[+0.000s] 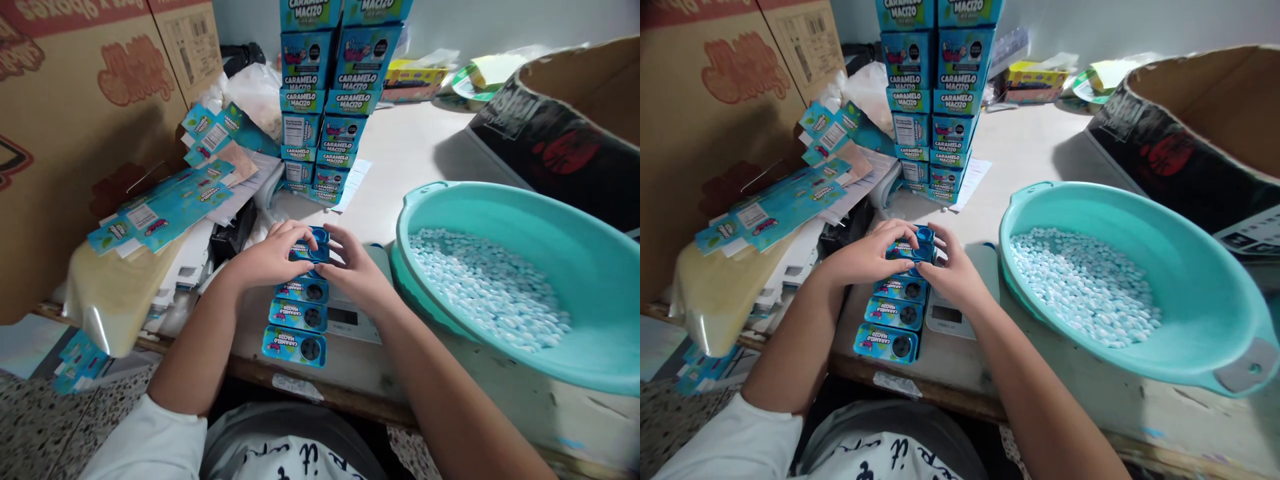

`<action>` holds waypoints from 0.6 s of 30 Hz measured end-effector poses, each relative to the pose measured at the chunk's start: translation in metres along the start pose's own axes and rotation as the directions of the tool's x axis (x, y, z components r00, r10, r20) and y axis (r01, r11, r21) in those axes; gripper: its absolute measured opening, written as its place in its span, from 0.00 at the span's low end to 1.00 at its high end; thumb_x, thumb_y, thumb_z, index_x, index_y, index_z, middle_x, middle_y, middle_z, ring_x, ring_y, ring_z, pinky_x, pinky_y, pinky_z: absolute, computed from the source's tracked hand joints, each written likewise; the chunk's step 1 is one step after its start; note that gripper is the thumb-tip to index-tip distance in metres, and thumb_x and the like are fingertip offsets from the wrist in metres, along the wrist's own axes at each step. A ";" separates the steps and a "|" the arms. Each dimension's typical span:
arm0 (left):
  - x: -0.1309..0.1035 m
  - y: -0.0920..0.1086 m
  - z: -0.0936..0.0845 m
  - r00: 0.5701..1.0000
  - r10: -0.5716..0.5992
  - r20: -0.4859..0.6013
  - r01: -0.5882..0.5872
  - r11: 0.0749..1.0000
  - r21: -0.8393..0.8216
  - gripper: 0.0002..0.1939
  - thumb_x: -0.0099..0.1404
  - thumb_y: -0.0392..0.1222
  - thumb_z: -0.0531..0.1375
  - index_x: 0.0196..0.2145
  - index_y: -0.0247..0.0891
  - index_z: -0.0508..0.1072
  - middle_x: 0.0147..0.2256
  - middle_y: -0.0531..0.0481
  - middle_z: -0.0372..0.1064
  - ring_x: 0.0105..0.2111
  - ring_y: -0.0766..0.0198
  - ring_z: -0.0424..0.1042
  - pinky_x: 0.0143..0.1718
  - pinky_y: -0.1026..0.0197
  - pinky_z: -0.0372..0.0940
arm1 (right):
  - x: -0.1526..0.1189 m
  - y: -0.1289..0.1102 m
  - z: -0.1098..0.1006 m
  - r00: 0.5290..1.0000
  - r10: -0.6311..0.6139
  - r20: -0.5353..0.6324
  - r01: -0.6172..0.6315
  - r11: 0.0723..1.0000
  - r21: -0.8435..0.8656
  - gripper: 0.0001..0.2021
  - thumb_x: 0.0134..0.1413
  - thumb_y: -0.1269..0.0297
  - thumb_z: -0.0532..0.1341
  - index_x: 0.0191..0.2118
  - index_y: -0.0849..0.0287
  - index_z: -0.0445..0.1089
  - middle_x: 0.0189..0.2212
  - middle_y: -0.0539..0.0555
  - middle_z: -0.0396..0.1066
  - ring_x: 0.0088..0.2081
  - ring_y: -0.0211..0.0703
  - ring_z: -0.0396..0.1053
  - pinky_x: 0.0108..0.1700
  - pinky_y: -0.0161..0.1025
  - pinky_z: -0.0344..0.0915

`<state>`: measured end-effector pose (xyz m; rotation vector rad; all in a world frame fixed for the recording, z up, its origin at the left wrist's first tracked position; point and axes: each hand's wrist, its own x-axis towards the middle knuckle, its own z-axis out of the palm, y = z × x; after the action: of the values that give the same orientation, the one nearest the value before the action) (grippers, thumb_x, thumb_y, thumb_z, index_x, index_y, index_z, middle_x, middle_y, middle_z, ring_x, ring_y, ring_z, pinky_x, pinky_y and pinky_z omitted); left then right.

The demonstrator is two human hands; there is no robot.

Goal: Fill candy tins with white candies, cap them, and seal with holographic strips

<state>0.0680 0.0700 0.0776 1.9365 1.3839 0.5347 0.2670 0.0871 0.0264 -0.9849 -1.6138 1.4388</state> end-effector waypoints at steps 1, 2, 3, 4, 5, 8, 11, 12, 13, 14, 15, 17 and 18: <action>0.000 0.000 0.001 1.000 0.002 -0.004 -0.002 1.000 0.000 0.10 0.61 0.40 0.63 0.41 0.47 0.70 0.57 0.49 0.65 0.65 0.53 0.59 0.66 0.48 0.58 | 0.000 -0.001 0.002 1.000 0.008 -0.002 -0.008 1.000 -0.001 0.33 0.50 0.66 0.66 0.63 0.50 0.62 0.63 0.60 0.68 0.67 0.57 0.63 0.61 0.56 0.71; 0.000 0.000 0.002 1.000 0.003 -0.009 -0.003 1.000 0.000 0.10 0.61 0.40 0.62 0.41 0.47 0.70 0.56 0.50 0.65 0.65 0.53 0.58 0.66 0.48 0.58 | -0.001 -0.002 0.003 1.000 0.016 -0.004 -0.016 1.000 0.001 0.33 0.49 0.66 0.66 0.63 0.51 0.62 0.63 0.61 0.68 0.67 0.57 0.63 0.60 0.55 0.71; 0.001 0.001 0.002 1.000 0.002 -0.014 -0.002 1.000 0.000 0.10 0.61 0.39 0.62 0.40 0.47 0.70 0.56 0.50 0.66 0.65 0.53 0.58 0.66 0.48 0.58 | -0.001 -0.003 0.005 1.000 0.023 -0.009 -0.023 1.000 0.006 0.33 0.49 0.67 0.66 0.63 0.51 0.63 0.63 0.61 0.67 0.66 0.57 0.63 0.60 0.54 0.72; 0.001 0.001 0.003 1.000 -0.002 -0.017 0.002 1.000 0.000 0.10 0.60 0.39 0.62 0.40 0.47 0.70 0.55 0.50 0.66 0.65 0.52 0.59 0.66 0.48 0.58 | -0.001 -0.003 0.006 0.999 0.031 -0.017 -0.031 0.999 0.015 0.33 0.48 0.68 0.65 0.62 0.51 0.63 0.63 0.61 0.67 0.66 0.57 0.63 0.60 0.54 0.72; 0.001 0.002 0.003 1.000 -0.009 -0.017 0.009 1.000 0.001 0.10 0.60 0.38 0.62 0.40 0.47 0.70 0.55 0.50 0.66 0.65 0.52 0.59 0.66 0.48 0.57 | -0.001 -0.003 0.008 0.999 0.040 -0.023 -0.039 0.999 0.029 0.33 0.47 0.69 0.65 0.62 0.51 0.63 0.63 0.60 0.67 0.65 0.56 0.64 0.60 0.54 0.71; 0.003 0.004 0.002 0.999 -0.035 0.009 0.035 0.999 0.008 0.11 0.59 0.38 0.63 0.40 0.47 0.71 0.55 0.50 0.65 0.64 0.51 0.58 0.66 0.48 0.58 | 0.001 0.000 0.010 0.997 0.064 -0.030 -0.061 0.993 0.099 0.34 0.45 0.71 0.64 0.61 0.51 0.63 0.62 0.60 0.68 0.62 0.55 0.67 0.59 0.54 0.71; 0.004 0.004 0.000 0.998 -0.060 0.030 0.059 0.998 0.019 0.13 0.59 0.38 0.63 0.42 0.48 0.72 0.55 0.50 0.64 0.64 0.51 0.58 0.66 0.47 0.57 | 0.004 0.004 0.009 0.996 0.087 0.005 -0.087 0.984 0.158 0.35 0.43 0.71 0.65 0.61 0.51 0.62 0.60 0.59 0.70 0.58 0.54 0.70 0.57 0.52 0.73; 0.005 0.004 0.000 0.997 -0.063 0.032 0.063 0.998 0.020 0.14 0.59 0.38 0.63 0.43 0.49 0.73 0.55 0.50 0.64 0.64 0.51 0.58 0.67 0.47 0.56 | 0.005 0.005 0.008 0.995 0.095 0.021 -0.097 0.981 0.170 0.35 0.43 0.71 0.65 0.61 0.50 0.62 0.60 0.59 0.69 0.57 0.53 0.71 0.56 0.52 0.74; 0.004 0.004 0.000 0.998 -0.062 0.029 0.061 0.998 0.019 0.14 0.59 0.38 0.63 0.44 0.49 0.73 0.55 0.50 0.64 0.64 0.51 0.58 0.67 0.47 0.56 | 0.006 0.005 0.008 0.994 0.099 0.037 -0.104 0.978 0.179 0.36 0.43 0.71 0.65 0.61 0.50 0.61 0.60 0.59 0.69 0.56 0.53 0.72 0.54 0.51 0.75; 0.004 0.003 0.000 0.998 -0.053 0.024 0.053 0.998 0.016 0.15 0.59 0.38 0.64 0.44 0.49 0.74 0.55 0.50 0.65 0.65 0.51 0.58 0.68 0.47 0.55 | 0.007 0.006 0.007 0.994 0.099 0.044 -0.105 0.978 0.182 0.36 0.42 0.71 0.65 0.61 0.49 0.61 0.60 0.58 0.69 0.55 0.52 0.72 0.54 0.51 0.75; 0.004 0.003 0.001 0.999 -0.038 0.014 0.038 0.999 0.012 0.15 0.59 0.39 0.64 0.44 0.49 0.74 0.55 0.50 0.66 0.65 0.51 0.58 0.68 0.47 0.55 | 0.007 0.006 0.006 0.995 0.093 0.045 -0.099 0.978 0.181 0.36 0.42 0.71 0.64 0.61 0.49 0.61 0.61 0.58 0.68 0.56 0.52 0.71 0.54 0.51 0.74; 0.004 0.001 0.002 0.999 -0.019 -0.038 0.019 1.000 -0.010 0.14 0.59 0.40 0.64 0.45 0.47 0.75 0.54 0.50 0.69 0.63 0.51 0.62 0.66 0.48 0.58 | 0.006 0.005 0.006 0.997 0.077 0.028 -0.080 0.983 0.166 0.37 0.41 0.72 0.65 0.61 0.49 0.61 0.61 0.58 0.68 0.61 0.54 0.68 0.58 0.52 0.71; 0.004 0.000 0.003 0.996 -0.028 -0.086 0.025 0.999 -0.031 0.13 0.60 0.41 0.64 0.44 0.46 0.74 0.52 0.49 0.71 0.60 0.51 0.65 0.64 0.48 0.61 | 0.005 0.005 0.006 0.998 0.069 0.011 -0.070 0.986 0.151 0.37 0.41 0.72 0.65 0.61 0.49 0.62 0.62 0.58 0.68 0.63 0.55 0.66 0.61 0.53 0.69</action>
<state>0.0716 0.0730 0.0756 1.8882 1.4452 0.6293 0.2595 0.0895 0.0213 -0.9583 -1.4630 1.5879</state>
